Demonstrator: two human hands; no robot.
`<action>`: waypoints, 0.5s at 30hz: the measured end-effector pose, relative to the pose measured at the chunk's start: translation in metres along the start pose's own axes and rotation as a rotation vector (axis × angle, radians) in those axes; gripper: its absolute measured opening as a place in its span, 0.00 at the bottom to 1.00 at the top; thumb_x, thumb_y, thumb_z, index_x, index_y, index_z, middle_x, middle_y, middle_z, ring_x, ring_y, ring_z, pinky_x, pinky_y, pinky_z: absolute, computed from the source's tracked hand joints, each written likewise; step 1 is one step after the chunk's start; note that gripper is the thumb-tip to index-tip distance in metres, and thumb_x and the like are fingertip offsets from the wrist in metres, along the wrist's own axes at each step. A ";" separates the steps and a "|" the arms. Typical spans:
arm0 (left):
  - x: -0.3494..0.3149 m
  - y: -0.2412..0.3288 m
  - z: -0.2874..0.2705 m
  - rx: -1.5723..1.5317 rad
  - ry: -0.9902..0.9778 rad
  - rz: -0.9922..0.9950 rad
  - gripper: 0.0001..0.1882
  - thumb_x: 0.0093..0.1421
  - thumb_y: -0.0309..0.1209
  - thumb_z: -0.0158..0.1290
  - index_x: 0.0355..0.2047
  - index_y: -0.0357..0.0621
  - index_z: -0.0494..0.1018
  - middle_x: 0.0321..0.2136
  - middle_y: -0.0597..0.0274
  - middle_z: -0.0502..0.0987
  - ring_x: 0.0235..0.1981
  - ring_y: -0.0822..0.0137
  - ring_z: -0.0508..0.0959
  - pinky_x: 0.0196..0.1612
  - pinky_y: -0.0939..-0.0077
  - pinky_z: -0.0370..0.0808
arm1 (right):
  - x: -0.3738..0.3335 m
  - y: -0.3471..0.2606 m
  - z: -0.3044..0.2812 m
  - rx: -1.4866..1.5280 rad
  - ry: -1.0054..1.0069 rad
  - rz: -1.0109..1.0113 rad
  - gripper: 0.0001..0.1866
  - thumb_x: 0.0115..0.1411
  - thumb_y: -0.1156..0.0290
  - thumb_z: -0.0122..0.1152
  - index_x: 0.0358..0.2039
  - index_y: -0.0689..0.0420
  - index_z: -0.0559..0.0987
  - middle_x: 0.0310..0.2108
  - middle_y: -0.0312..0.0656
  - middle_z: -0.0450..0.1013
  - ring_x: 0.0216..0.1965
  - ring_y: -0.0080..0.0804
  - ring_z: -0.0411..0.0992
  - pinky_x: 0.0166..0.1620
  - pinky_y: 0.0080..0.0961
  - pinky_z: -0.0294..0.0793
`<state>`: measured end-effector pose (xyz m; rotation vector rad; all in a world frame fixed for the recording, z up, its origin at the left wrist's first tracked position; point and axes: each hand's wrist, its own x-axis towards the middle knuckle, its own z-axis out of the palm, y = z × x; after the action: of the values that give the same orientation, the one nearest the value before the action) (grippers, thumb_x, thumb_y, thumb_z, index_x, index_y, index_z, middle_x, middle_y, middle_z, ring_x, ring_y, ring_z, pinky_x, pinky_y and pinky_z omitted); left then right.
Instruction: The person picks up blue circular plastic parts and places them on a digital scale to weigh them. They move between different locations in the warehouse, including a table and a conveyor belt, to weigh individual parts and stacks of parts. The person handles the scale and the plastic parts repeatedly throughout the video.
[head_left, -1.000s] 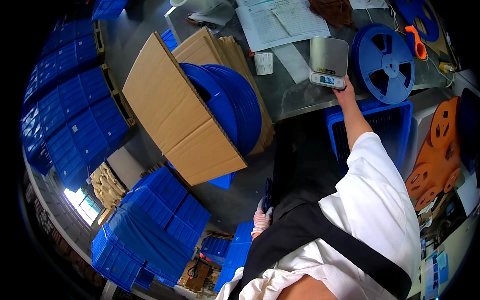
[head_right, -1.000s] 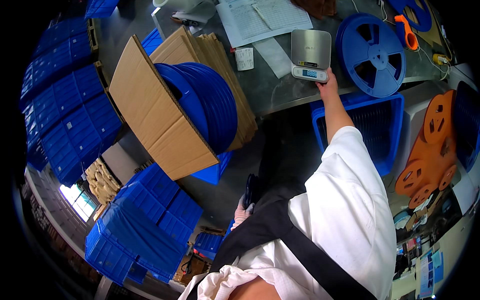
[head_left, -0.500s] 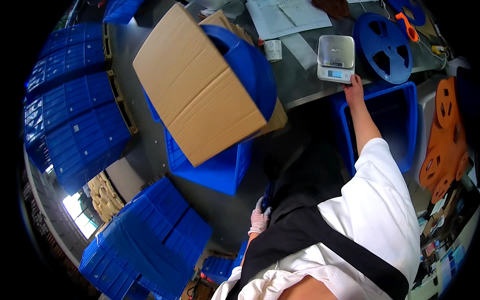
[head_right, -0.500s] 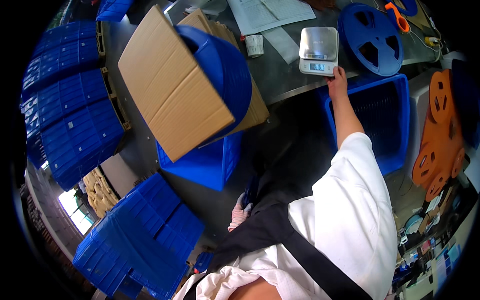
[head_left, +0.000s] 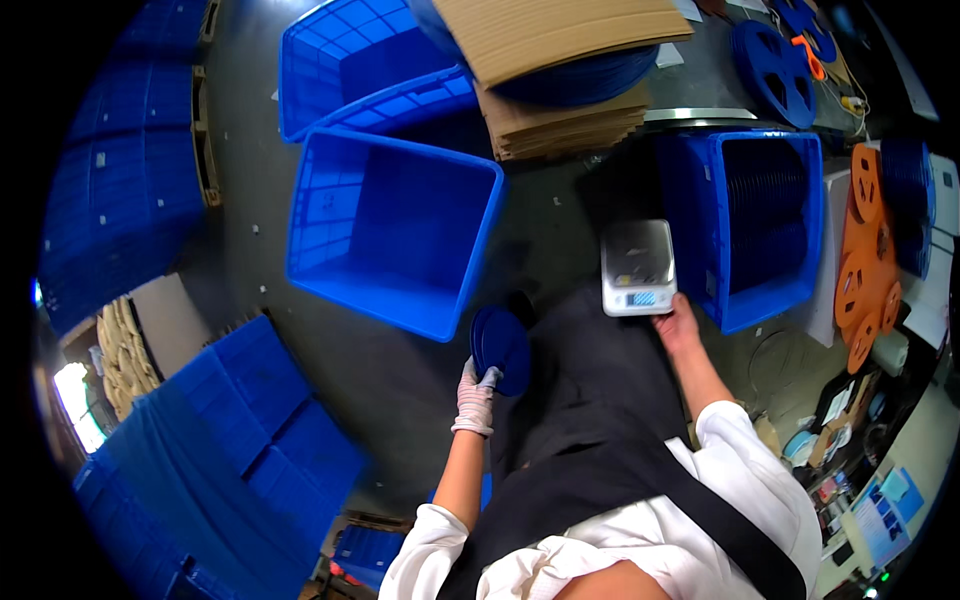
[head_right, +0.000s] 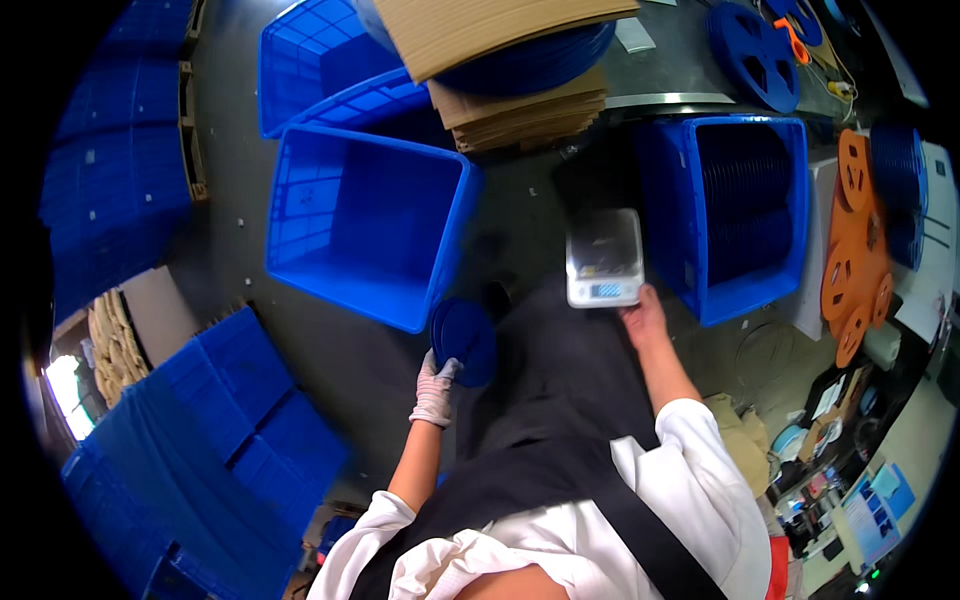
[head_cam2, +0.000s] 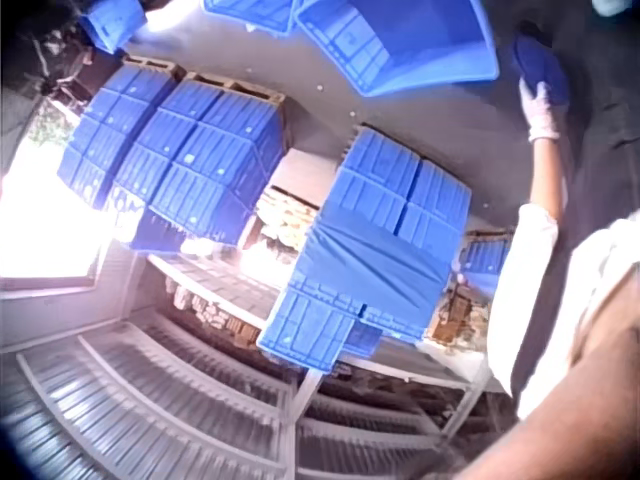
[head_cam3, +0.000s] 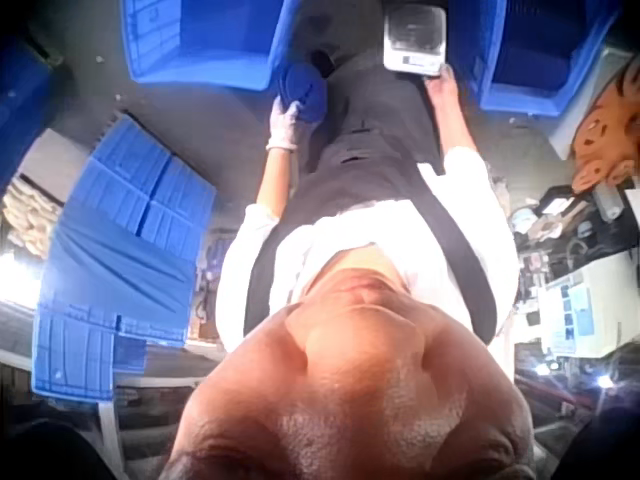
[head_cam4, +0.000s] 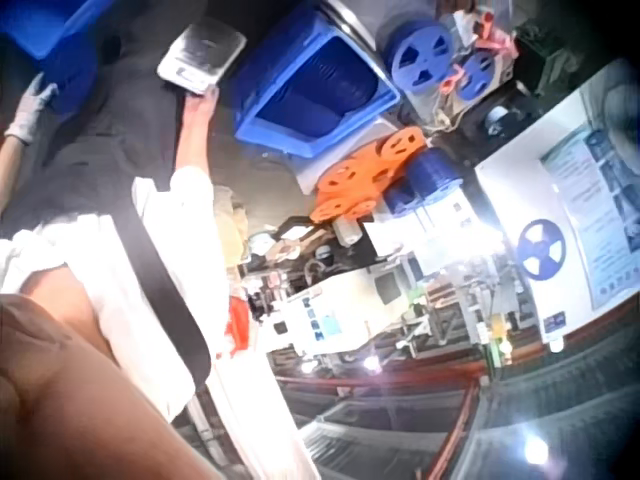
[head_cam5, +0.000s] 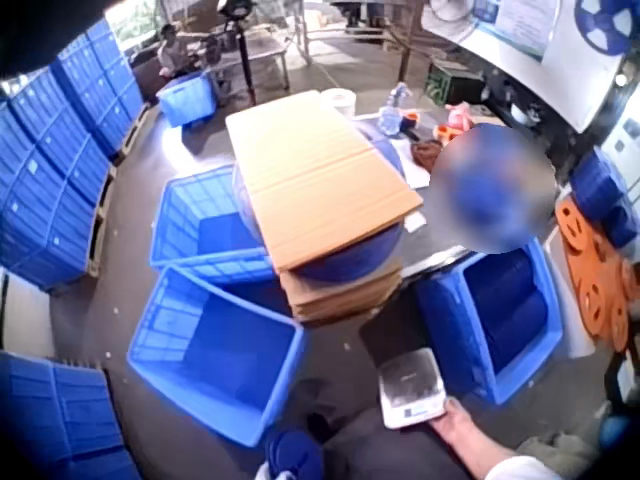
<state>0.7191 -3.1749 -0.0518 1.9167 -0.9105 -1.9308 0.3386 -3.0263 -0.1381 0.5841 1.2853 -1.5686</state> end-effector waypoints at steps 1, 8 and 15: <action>0.003 -0.009 0.001 -0.090 0.040 -0.002 0.16 0.56 0.23 0.50 0.46 0.38 0.67 0.31 0.65 0.75 0.29 0.77 0.72 0.36 0.82 0.70 | -0.001 0.020 0.004 -0.029 0.029 0.052 0.10 0.62 0.64 0.48 0.43 0.51 0.68 0.43 0.39 0.70 0.44 0.34 0.69 0.43 0.35 0.71; 0.074 -0.111 0.005 -0.224 0.080 -0.027 0.11 0.57 0.22 0.47 0.42 0.38 0.69 0.26 0.68 0.73 0.27 0.77 0.69 0.36 0.83 0.67 | 0.093 0.148 -0.006 -0.226 -0.027 0.201 0.10 0.65 0.65 0.42 0.43 0.53 0.66 0.44 0.41 0.69 0.46 0.35 0.68 0.47 0.36 0.68; 0.194 -0.153 0.055 -0.286 0.066 0.053 0.08 0.58 0.30 0.50 0.37 0.42 0.68 0.26 0.66 0.72 0.30 0.75 0.69 0.36 0.82 0.65 | 0.274 0.230 -0.008 -0.273 -0.095 0.085 0.10 0.64 0.63 0.45 0.42 0.53 0.68 0.37 0.38 0.70 0.39 0.32 0.68 0.44 0.36 0.68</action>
<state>0.6850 -3.1607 -0.3021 1.7600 -0.6213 -1.8418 0.4331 -3.1124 -0.4727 0.3821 1.3560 -1.3072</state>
